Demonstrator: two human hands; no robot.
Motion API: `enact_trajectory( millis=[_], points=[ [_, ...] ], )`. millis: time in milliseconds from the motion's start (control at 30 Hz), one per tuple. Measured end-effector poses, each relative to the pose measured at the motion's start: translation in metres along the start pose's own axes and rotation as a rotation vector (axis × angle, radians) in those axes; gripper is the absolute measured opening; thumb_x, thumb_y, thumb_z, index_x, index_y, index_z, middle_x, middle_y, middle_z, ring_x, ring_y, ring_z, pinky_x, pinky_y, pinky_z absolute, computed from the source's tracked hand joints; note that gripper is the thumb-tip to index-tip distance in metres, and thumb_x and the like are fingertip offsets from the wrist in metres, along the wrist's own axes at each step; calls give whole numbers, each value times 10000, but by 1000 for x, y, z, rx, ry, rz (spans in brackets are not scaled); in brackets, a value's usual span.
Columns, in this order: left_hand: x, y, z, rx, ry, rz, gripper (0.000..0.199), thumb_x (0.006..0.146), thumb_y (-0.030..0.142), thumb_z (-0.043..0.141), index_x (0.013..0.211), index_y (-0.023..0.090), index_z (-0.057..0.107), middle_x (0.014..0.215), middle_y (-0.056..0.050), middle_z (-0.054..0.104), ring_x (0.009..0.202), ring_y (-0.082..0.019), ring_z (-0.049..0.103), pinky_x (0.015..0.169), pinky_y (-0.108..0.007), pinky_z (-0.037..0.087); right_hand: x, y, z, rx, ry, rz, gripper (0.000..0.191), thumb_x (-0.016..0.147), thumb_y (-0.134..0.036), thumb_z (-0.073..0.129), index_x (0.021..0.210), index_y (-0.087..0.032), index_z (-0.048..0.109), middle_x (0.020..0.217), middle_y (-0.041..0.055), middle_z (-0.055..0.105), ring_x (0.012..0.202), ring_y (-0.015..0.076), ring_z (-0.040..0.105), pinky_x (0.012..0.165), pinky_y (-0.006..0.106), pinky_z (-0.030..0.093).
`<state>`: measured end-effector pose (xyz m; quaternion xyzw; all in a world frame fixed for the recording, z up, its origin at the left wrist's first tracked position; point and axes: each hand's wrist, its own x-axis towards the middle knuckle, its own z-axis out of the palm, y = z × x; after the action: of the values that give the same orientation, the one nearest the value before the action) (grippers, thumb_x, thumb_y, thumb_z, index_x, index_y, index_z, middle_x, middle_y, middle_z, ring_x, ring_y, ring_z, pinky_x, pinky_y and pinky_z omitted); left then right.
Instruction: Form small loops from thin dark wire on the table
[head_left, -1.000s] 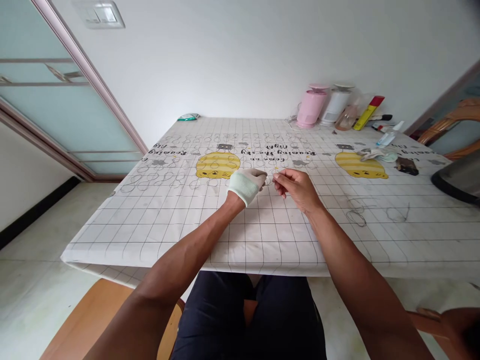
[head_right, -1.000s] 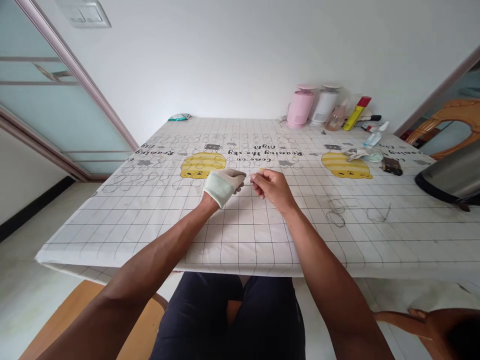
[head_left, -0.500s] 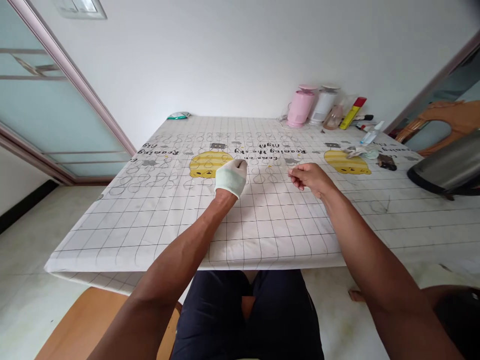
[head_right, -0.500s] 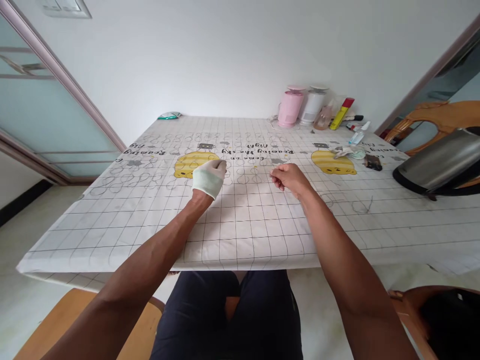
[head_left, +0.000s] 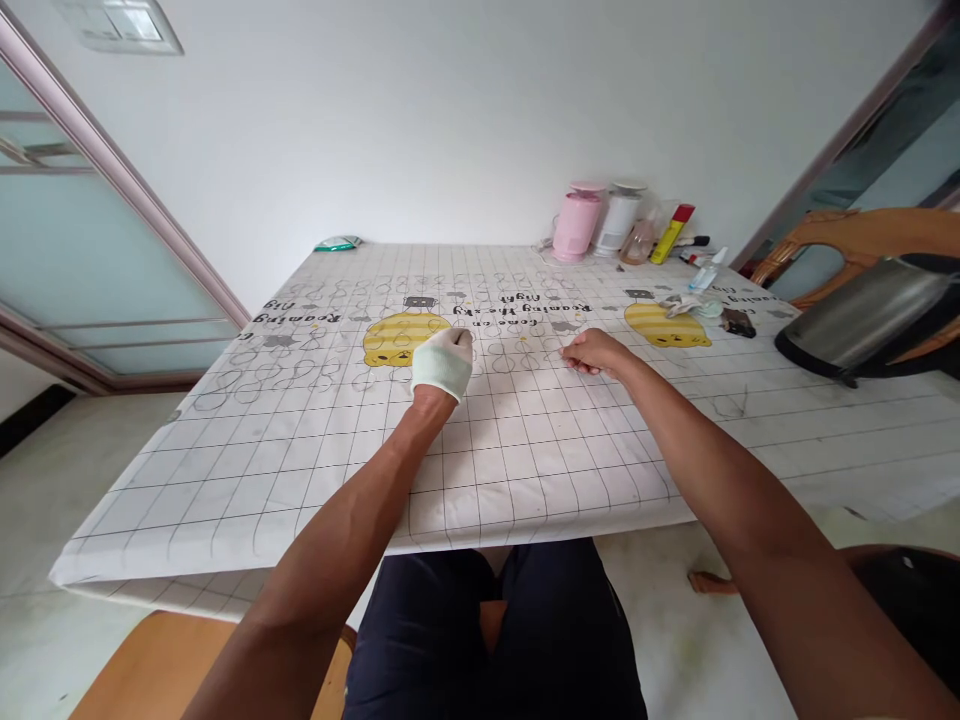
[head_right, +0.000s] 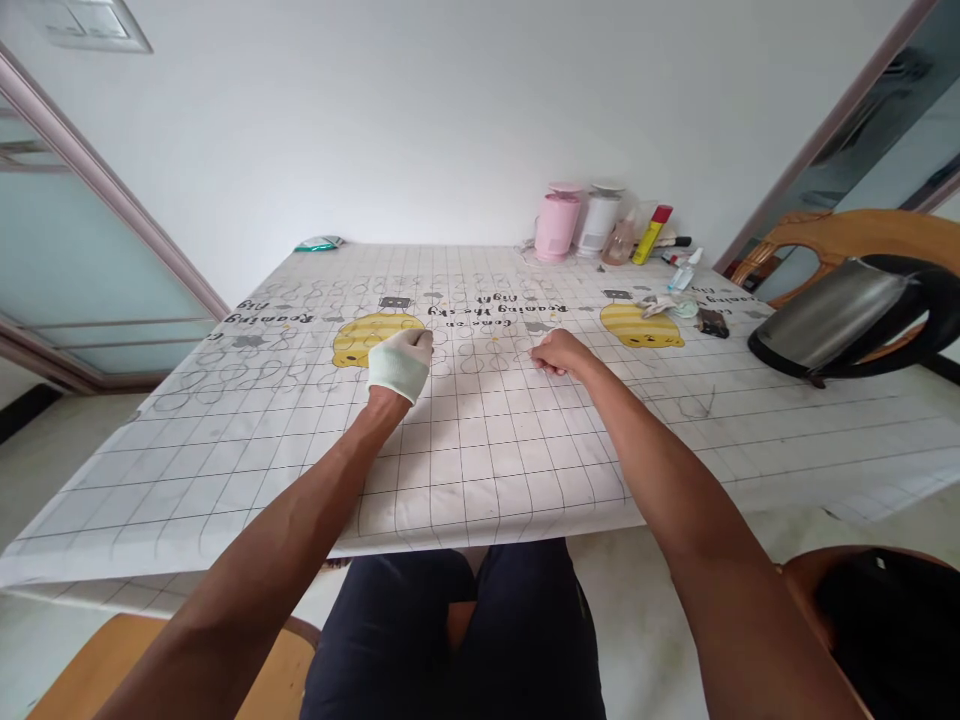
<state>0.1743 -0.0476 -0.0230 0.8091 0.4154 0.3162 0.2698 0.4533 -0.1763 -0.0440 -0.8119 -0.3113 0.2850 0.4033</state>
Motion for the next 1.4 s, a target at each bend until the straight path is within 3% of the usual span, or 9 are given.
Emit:
enact_trajectory(
  millis=[167,300,400,567,733,967,1100,1267,1400],
  points=[
    [-1,2,-1,23,0,-9,367,1000,283,449,642,238,517,678,-29,579,708,-203,519,666,-333,330,7,3,-2,-150,83,-41,207,784,-175,873,732,-166,673,634,81,715,463,137,559,411,240,358],
    [-1,2,0,16,8,10,377,999,298,446,628,236,475,673,-28,579,696,-200,503,670,-335,322,0,9,3,-278,236,-184,96,885,-235,771,946,-161,760,934,136,783,933,275,729,760,327,562],
    [-1,2,1,-9,-4,4,371,996,317,448,636,237,488,693,-26,623,685,-198,500,677,-333,330,-10,15,14,-464,267,-370,286,999,-293,633,1218,-146,746,1252,191,742,1232,338,650,1031,425,526],
    [-1,2,1,1,-23,-18,395,1014,346,439,640,241,514,740,-38,682,716,-210,548,690,-335,350,-17,27,31,-773,170,-563,478,1087,-334,475,1479,-95,610,1551,228,584,1456,361,510,1197,459,432],
    [-2,1,3,-5,-28,-20,406,1027,380,449,653,246,533,743,-45,677,751,-221,579,707,-336,365,-10,32,27,-880,73,-665,532,1120,-339,385,1568,-104,552,1638,200,530,1504,357,481,1262,478,362],
    [-6,4,4,-38,-54,-19,396,1017,358,450,642,244,504,693,-41,625,713,-219,562,674,-345,346,-8,34,19,-916,64,-723,541,1113,-346,346,1553,-142,586,1610,177,566,1452,385,528,1203,549,429],
    [-6,4,6,-64,-48,-5,376,1013,366,479,676,242,591,738,-58,682,787,-238,615,689,-345,359,-11,37,17,-849,105,-767,529,1098,-283,331,1523,-110,594,1556,191,603,1416,356,558,1201,529,450],
    [-5,5,7,-57,-53,7,374,1007,361,487,692,237,646,768,-63,725,816,-241,638,709,-342,386,-15,37,9,-645,191,-809,515,1081,-257,342,1525,-164,585,1505,165,636,1421,307,562,1213,516,462],
    [-6,7,6,-62,-60,14,366,995,361,494,701,235,671,798,-66,750,818,-238,652,718,-339,404,-28,36,-21,-540,335,-836,444,1054,-286,433,1418,-163,655,1407,191,687,1339,323,627,1157,520,503]
  ],
)
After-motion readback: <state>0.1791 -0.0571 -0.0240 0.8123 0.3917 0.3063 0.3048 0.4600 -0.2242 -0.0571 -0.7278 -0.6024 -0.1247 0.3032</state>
